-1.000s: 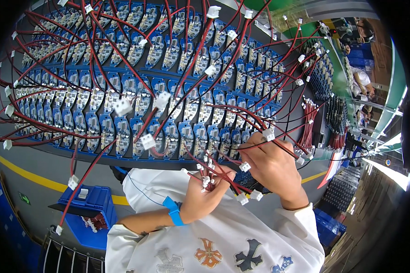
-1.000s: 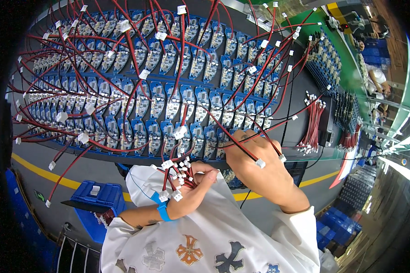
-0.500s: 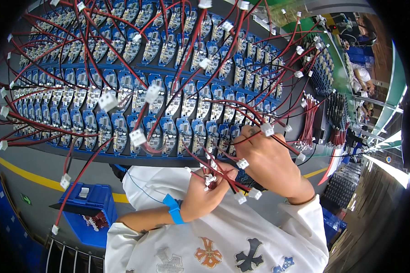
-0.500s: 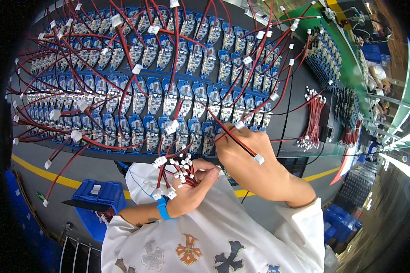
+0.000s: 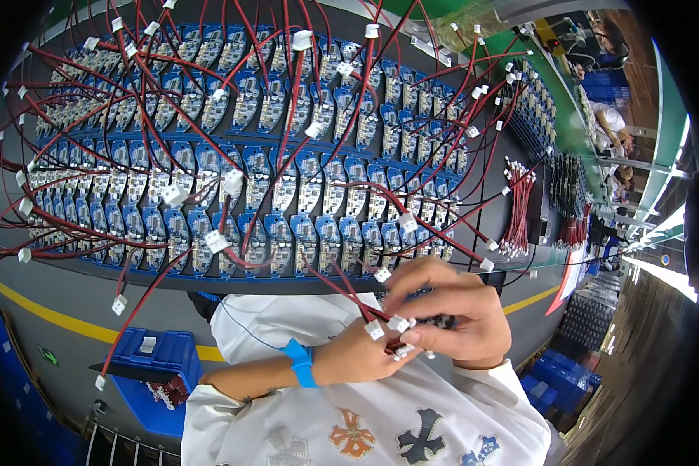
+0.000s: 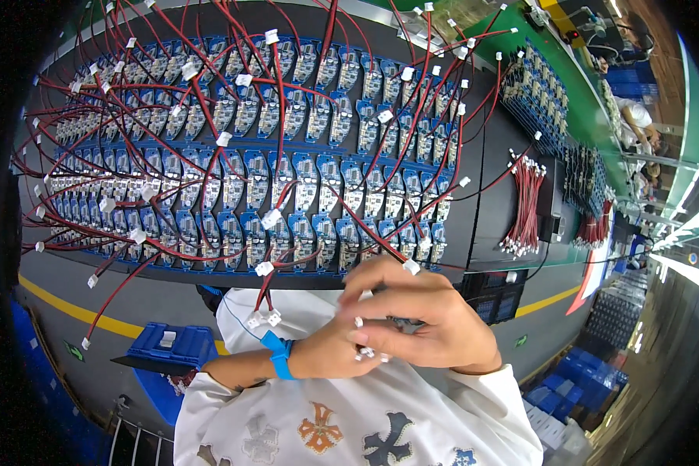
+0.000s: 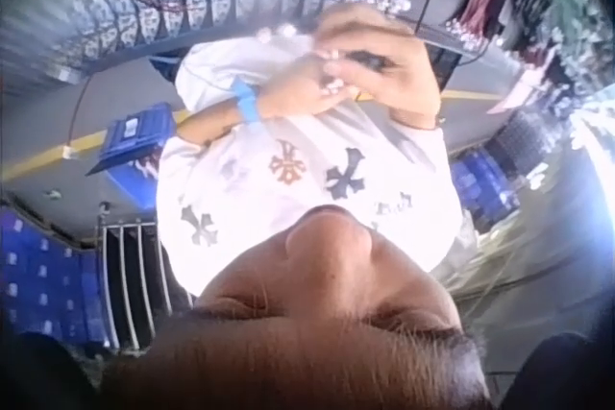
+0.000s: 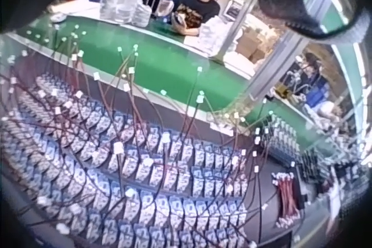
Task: The person connects wire harnesses to electronic circuit boards on an assembly line by hand, attaching connectors to each board.
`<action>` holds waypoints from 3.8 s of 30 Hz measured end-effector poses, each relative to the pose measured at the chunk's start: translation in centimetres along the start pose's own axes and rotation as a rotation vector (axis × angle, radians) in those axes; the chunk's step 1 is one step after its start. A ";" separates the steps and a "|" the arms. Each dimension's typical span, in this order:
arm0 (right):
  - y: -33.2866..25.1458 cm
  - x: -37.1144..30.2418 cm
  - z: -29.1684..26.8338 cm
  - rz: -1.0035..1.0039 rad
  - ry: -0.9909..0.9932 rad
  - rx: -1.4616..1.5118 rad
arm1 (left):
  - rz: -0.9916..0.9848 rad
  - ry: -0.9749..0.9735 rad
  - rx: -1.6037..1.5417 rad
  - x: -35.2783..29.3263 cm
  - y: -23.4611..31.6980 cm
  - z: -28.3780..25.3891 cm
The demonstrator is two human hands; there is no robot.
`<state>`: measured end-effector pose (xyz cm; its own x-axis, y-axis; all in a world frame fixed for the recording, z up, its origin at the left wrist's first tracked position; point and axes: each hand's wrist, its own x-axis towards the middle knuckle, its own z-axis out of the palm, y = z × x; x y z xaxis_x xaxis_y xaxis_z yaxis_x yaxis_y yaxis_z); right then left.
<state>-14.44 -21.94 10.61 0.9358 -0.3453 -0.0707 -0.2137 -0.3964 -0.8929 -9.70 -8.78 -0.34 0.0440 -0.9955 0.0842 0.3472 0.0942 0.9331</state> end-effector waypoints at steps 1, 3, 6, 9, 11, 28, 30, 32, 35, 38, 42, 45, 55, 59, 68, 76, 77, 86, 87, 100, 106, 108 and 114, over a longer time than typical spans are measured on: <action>0.4 -0.4 -0.1 -0.025 -0.056 0.158 | 0.073 -0.117 0.182 -0.1 -0.2 0.0; 0.5 -1.1 0.1 -0.049 -0.109 0.317 | 0.140 -0.114 0.129 -0.2 -0.1 0.1; 0.8 -2.7 0.1 0.194 0.245 0.584 | -0.104 -0.313 -0.290 0.2 2.1 -1.5; 2.0 -3.9 1.0 0.174 0.484 0.698 | -0.024 0.086 -0.456 -0.5 1.8 0.2; 2.4 -5.0 1.2 0.128 0.513 0.629 | -0.023 0.013 -0.257 -0.5 2.1 -0.5; 4.7 -7.0 -3.3 -0.050 1.283 0.988 | 0.142 0.389 -0.587 -0.1 1.5 -0.3; 3.8 -7.9 -2.9 0.077 1.167 0.646 | 0.090 0.466 -0.875 -0.4 1.8 0.3; 4.3 -9.4 -2.1 0.101 0.866 -0.037 | -0.126 0.375 -0.646 -0.2 2.3 -0.6; 2.9 -6.3 -1.0 0.079 0.302 -0.321 | -0.404 0.414 -0.539 0.7 2.3 -0.1; 3.1 -5.6 0.0 0.020 0.225 -0.257 | -0.296 0.460 -0.424 1.2 2.3 0.4; 3.4 -5.5 0.1 -0.013 0.197 -0.296 | -0.319 0.413 -0.330 1.2 2.0 0.1; 3.1 -5.2 0.1 -0.004 0.192 -0.325 | -0.328 0.475 -0.368 1.2 1.9 0.2; 3.7 -2.6 -2.1 0.103 0.137 -0.771 | -0.388 0.471 -0.387 -0.1 1.2 -0.2; 3.5 -1.4 -1.8 0.093 0.080 -0.802 | -0.436 0.501 -0.427 -0.1 1.8 -0.4; 2.0 0.2 -2.3 0.011 -0.219 -1.014 | -0.423 0.471 -0.341 -0.1 1.4 -0.6; 1.5 1.6 -1.9 -0.062 -0.347 -1.104 | -0.420 0.371 -0.295 -0.2 1.3 -0.7; 1.1 1.4 -1.8 -0.013 -0.356 -1.093 | -0.417 0.368 -0.294 -0.2 1.6 -0.6; -0.4 -1.0 -1.6 -0.192 0.098 -0.926 | -0.335 0.330 -0.349 -1.1 2.3 -0.5; -0.9 -2.4 -1.5 -0.061 0.112 -0.719 | -0.316 0.300 -0.346 -1.0 2.3 -0.4; 3.2 -7.1 -0.2 0.165 0.717 0.681 | -0.186 0.274 -0.341 0.6 1.8 0.2; 2.8 -5.4 -2.0 0.381 0.277 -0.427 | -0.328 0.302 -0.459 0.1 1.2 0.4; 3.3 -4.7 -2.2 0.307 0.233 -0.542 | -0.323 0.314 -0.435 0.2 1.2 0.4; 2.6 -3.8 -2.3 0.121 0.134 -0.726 | -0.253 0.396 -0.297 0.4 0.6 0.6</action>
<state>-19.19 -23.63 9.63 0.8617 -0.5045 -0.0535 -0.4878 -0.7950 -0.3606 -10.05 -9.17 0.52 0.2537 -0.9126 -0.3205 0.6390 -0.0906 0.7638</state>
